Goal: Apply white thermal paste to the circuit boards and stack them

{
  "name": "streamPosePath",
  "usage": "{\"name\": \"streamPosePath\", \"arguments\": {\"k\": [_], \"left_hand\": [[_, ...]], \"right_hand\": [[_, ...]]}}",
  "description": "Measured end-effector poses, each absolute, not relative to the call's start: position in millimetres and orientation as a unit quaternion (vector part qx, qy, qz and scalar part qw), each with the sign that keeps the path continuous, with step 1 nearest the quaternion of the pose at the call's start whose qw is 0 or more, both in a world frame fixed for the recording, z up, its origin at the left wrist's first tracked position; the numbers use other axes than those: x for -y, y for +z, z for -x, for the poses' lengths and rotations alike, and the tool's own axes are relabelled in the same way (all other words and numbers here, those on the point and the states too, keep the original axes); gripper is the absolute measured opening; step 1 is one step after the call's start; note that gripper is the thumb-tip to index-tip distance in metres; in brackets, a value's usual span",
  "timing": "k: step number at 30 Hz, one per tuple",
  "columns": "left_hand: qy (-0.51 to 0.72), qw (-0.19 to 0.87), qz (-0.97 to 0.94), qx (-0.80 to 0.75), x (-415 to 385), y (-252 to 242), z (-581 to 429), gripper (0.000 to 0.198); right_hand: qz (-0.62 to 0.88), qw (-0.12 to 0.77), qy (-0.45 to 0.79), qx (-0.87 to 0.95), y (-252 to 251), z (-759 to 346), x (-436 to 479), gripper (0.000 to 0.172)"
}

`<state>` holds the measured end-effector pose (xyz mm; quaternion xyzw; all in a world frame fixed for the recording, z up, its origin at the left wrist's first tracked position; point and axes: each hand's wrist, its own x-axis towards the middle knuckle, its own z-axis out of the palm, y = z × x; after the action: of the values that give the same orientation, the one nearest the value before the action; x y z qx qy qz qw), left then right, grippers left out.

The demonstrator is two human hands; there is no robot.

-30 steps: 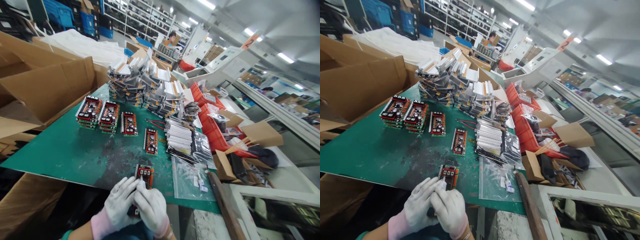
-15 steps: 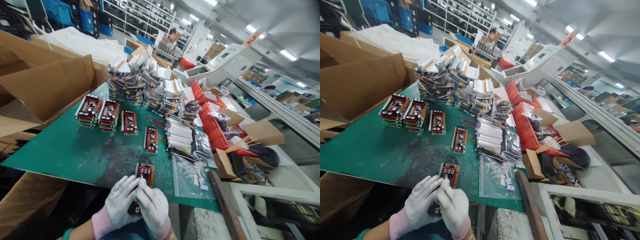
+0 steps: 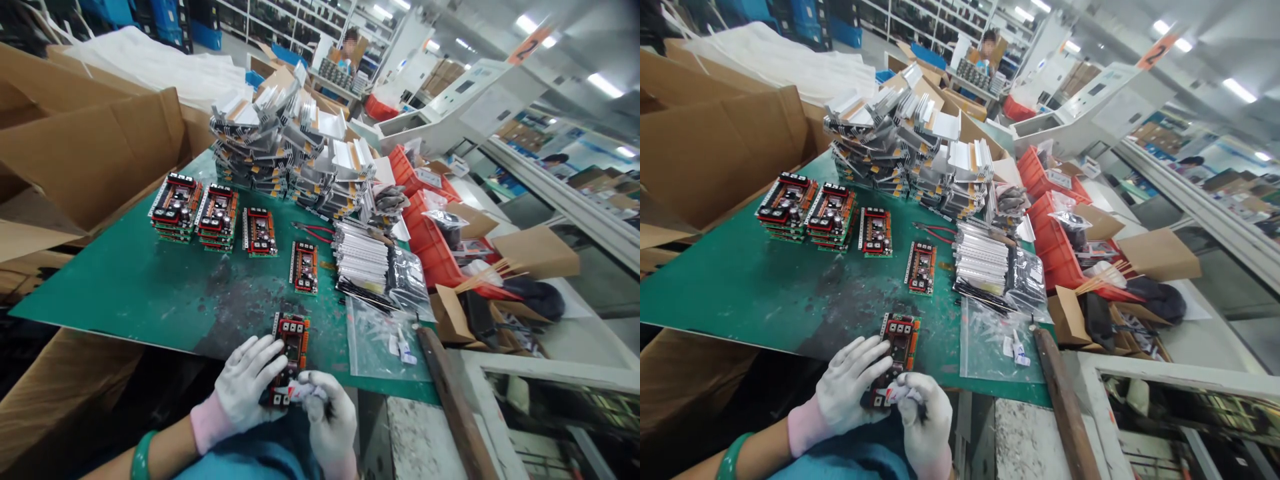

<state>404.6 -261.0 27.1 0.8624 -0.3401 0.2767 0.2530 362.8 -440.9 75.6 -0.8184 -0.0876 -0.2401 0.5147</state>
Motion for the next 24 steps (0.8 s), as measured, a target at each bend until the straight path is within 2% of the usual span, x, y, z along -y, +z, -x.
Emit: {"name": "streamPosePath", "arguments": {"k": [6, 12, 24], "left_hand": [[0.264, 0.252, -0.861, 0.353, 260.8, 25.2, -404.3, 0.053], [0.279, 0.305, -0.856, 0.31, 267.1, 20.9, -402.0, 0.048], [0.239, 0.286, -0.874, 0.311, 264.7, 27.2, -401.3, 0.056]], "right_hand": [[0.853, 0.417, -0.283, 0.138, 93.9, -366.6, 442.0, 0.019], [0.867, 0.367, -0.313, 0.128, 90.7, -354.9, 455.0, 0.019], [0.83, 0.401, -0.324, 0.212, 72.8, -329.5, 460.9, 0.019]]}}
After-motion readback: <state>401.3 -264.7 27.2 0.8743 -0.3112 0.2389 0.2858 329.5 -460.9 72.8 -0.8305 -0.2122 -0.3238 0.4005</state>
